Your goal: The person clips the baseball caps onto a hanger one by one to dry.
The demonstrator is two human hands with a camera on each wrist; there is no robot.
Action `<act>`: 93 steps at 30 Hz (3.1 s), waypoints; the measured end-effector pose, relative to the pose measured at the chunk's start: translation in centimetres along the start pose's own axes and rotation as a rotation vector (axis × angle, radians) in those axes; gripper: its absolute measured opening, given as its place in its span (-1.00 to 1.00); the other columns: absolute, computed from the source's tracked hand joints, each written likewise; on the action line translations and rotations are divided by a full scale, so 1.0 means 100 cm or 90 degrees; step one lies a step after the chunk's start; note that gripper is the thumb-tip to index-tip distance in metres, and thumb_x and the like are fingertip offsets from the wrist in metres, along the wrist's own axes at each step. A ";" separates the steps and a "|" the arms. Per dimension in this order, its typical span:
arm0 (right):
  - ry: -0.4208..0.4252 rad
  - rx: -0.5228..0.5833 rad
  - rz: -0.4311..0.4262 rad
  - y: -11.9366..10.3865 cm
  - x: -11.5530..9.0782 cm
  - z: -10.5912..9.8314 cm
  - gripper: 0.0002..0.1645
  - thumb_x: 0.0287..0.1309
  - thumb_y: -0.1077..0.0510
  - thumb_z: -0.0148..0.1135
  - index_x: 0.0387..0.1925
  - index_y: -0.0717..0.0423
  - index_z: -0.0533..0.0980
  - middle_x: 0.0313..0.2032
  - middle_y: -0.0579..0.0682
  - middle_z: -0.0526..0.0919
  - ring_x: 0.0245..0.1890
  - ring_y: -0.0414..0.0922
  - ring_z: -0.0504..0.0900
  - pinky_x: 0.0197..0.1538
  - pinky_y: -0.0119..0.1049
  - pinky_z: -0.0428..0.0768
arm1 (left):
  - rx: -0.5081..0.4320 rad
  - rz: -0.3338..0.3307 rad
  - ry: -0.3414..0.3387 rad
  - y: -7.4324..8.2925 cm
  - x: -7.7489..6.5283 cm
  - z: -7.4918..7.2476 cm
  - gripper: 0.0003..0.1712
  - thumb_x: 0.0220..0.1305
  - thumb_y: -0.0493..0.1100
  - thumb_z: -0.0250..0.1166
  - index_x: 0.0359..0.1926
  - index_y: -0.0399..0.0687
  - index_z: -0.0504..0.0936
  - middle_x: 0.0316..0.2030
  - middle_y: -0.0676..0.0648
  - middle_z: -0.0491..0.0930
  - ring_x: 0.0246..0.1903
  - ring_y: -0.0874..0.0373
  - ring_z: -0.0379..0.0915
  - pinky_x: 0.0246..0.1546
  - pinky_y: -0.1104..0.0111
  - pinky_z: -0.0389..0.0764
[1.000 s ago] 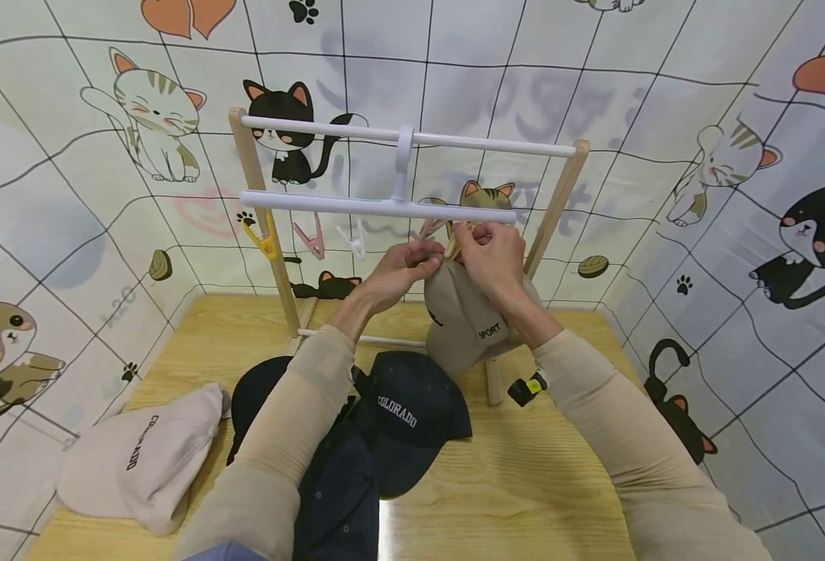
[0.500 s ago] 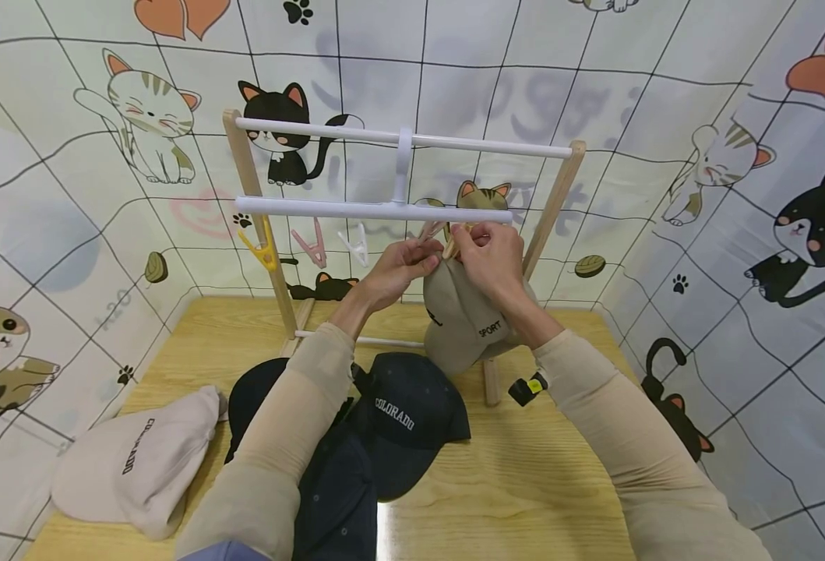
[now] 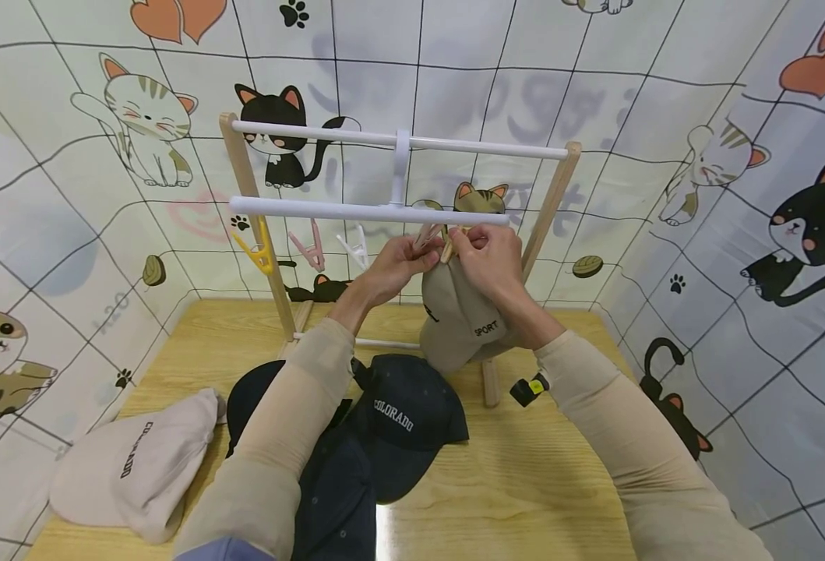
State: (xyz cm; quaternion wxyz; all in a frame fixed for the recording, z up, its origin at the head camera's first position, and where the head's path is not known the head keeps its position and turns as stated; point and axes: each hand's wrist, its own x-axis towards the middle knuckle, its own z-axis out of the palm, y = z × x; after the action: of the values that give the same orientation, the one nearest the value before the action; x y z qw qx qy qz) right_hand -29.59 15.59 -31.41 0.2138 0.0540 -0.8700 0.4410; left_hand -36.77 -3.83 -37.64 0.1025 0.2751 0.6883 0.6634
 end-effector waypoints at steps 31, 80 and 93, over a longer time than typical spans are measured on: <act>-0.085 -0.066 -0.054 0.002 0.001 -0.011 -0.52 0.63 -0.12 0.26 -0.17 0.18 0.82 -0.17 0.17 0.94 -0.20 0.04 0.85 -0.27 -0.28 0.58 | 0.052 0.002 -0.029 0.012 -0.001 0.000 -0.46 0.71 -0.20 0.27 0.59 -0.17 0.57 0.57 -0.21 0.57 0.68 -0.09 0.38 0.68 0.04 0.44; -0.226 0.045 -0.006 0.036 -0.014 -0.020 -0.27 0.75 -0.32 0.05 0.51 0.12 0.58 0.30 0.22 0.81 0.14 0.14 0.89 0.20 0.02 0.86 | 0.226 -0.076 0.001 0.002 -0.021 -0.002 -0.26 0.79 0.19 0.15 0.73 -0.08 0.35 0.68 -0.19 0.39 0.69 -0.21 0.34 0.67 0.00 0.46; -0.184 0.016 -0.050 0.040 -0.032 -0.030 -0.34 0.71 -0.22 0.13 0.53 0.08 0.55 0.37 0.18 0.74 0.33 0.19 0.75 0.37 0.21 0.70 | 0.373 -0.091 -0.048 -0.007 -0.065 -0.009 -0.24 0.76 0.25 0.15 0.72 -0.02 0.37 0.67 -0.18 0.42 0.68 -0.30 0.32 0.65 -0.17 0.45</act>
State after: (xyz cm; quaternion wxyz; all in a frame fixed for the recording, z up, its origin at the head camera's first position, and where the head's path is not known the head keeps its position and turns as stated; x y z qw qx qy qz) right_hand -26.82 20.08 -34.18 0.1028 0.1536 -0.8832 0.4310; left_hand -32.02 -7.96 -39.68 0.0909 0.2679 0.8636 0.4173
